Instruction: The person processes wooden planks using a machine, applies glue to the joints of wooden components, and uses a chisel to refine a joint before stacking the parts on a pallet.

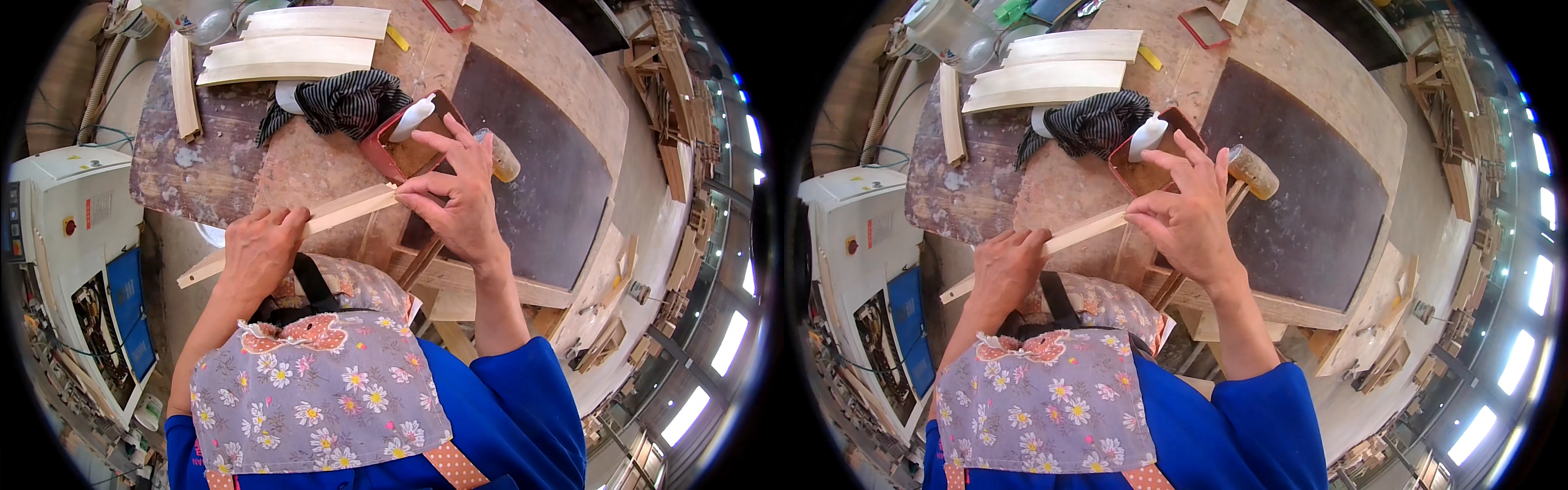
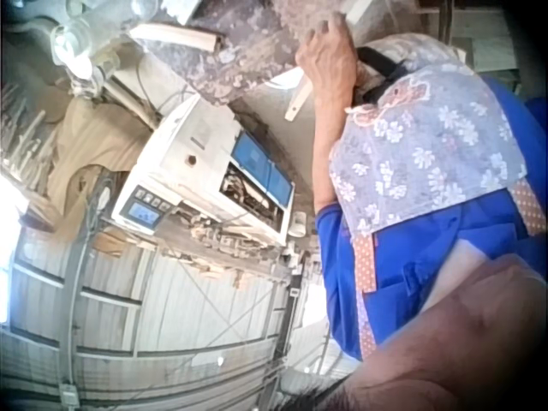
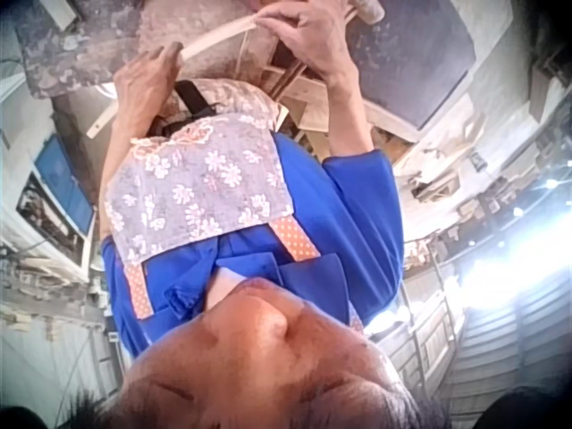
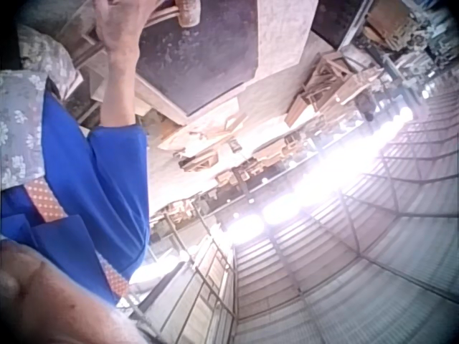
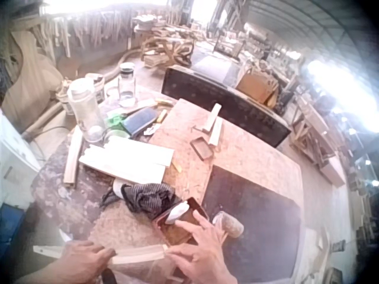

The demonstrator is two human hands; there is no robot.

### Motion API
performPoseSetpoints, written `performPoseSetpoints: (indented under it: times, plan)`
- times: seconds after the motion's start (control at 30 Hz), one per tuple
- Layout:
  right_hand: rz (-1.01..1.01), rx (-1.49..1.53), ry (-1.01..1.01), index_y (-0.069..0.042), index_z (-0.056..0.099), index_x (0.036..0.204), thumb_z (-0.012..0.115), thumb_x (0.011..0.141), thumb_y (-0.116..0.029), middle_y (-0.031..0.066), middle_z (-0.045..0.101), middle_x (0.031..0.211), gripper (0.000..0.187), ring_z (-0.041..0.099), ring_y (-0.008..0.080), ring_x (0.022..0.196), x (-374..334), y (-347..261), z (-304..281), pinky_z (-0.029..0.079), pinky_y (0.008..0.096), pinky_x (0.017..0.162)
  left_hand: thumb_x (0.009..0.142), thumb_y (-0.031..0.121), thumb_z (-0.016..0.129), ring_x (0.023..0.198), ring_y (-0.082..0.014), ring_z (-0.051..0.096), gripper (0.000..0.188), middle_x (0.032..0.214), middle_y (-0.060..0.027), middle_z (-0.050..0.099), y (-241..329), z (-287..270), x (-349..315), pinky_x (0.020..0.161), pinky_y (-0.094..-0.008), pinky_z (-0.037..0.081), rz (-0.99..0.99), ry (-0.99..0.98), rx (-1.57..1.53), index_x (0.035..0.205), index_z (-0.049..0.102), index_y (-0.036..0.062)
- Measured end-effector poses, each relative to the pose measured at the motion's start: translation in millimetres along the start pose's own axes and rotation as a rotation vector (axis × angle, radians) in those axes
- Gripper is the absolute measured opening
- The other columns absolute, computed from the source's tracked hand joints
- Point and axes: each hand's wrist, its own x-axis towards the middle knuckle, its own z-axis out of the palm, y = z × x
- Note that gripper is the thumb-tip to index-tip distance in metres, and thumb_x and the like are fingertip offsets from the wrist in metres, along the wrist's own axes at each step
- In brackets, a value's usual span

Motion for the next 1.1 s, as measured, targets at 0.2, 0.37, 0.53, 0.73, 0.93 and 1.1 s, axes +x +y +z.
performPoseSetpoints:
  times: [0.2, 0.37, 0.53, 0.73, 0.93, 1.1]
  plan:
    - [0.01, 0.033, -0.013, -0.019, 0.078, 0.078, 0.08, 0.073, -0.02, 0.0013, 0.06, 0.128, 0.005, 0.039, 0.0339, 0.137, -1, 1, 2, 0.01, 0.0664, 0.115, 0.072, 0.014, 0.076, 0.075, -0.0241, 0.065, 0.028, 0.077, -0.003, 0.064, -1, -1, -1, 0.063, -0.0377, 0.051, 0.011, 0.006, -0.001, 0.098, 0.064, 0.0149]
    - [0.026, 0.04, -0.023, -0.019, 0.078, 0.078, 0.081, 0.073, -0.021, 0.0016, 0.061, 0.127, 0.006, 0.04, 0.0342, 0.136, -1, 0, 4, 0.01, 0.0666, 0.115, 0.072, 0.014, 0.077, 0.075, -0.0241, 0.065, 0.029, 0.077, -0.0031, 0.064, -1, 0, -1, 0.063, -0.0379, 0.051, 0.014, 0.008, 0.003, 0.098, 0.063, 0.015]
    - [0.059, 0.08, -0.002, -0.018, 0.076, 0.076, 0.081, 0.073, -0.023, 0.0047, 0.061, 0.128, 0.007, 0.04, 0.0356, 0.136, 0, 2, 3, 0.01, 0.0658, 0.115, 0.071, 0.013, 0.077, 0.075, -0.0241, 0.065, 0.03, 0.077, -0.0031, 0.063, -1, 0, -2, 0.063, -0.038, 0.051, 0.011, 0.012, -0.007, 0.098, 0.063, 0.0149]
    - [0.094, 0.071, 0.056, -0.018, 0.075, 0.087, 0.084, 0.071, -0.027, 0.0106, 0.057, 0.133, 0.02, 0.038, 0.0372, 0.138, 2, 4, -3, 0.012, 0.0644, 0.115, 0.071, 0.013, 0.076, 0.076, -0.0241, 0.065, 0.03, 0.078, -0.0032, 0.063, -1, -1, -3, 0.064, -0.0381, 0.051, -0.001, -0.002, -0.001, 0.098, 0.063, 0.015]
    - [0.101, 0.061, 0.093, -0.017, 0.07, 0.107, 0.083, 0.072, -0.029, 0.0134, 0.052, 0.138, 0.04, 0.036, 0.0385, 0.139, 0, 5, 2, 0.016, 0.0608, 0.115, 0.074, 0.014, 0.074, 0.075, -0.024, 0.064, 0.026, 0.078, -0.0032, 0.063, -1, -1, -2, 0.062, -0.0378, 0.05, 0.015, 0.01, 0.003, 0.097, 0.063, 0.0146]
    - [0.167, -0.017, 0.244, -0.016, 0.066, 0.118, 0.08, 0.076, -0.026, 0.0157, 0.051, 0.139, 0.046, 0.039, 0.0381, 0.138, 18, 21, -2, 0.018, 0.0603, 0.115, 0.079, 0.015, 0.07, 0.071, -0.0229, 0.063, 0.019, 0.075, -0.003, 0.062, -2, -2, -3, 0.059, -0.037, 0.05, 0.04, 0.044, 0.011, 0.096, 0.062, 0.0138]
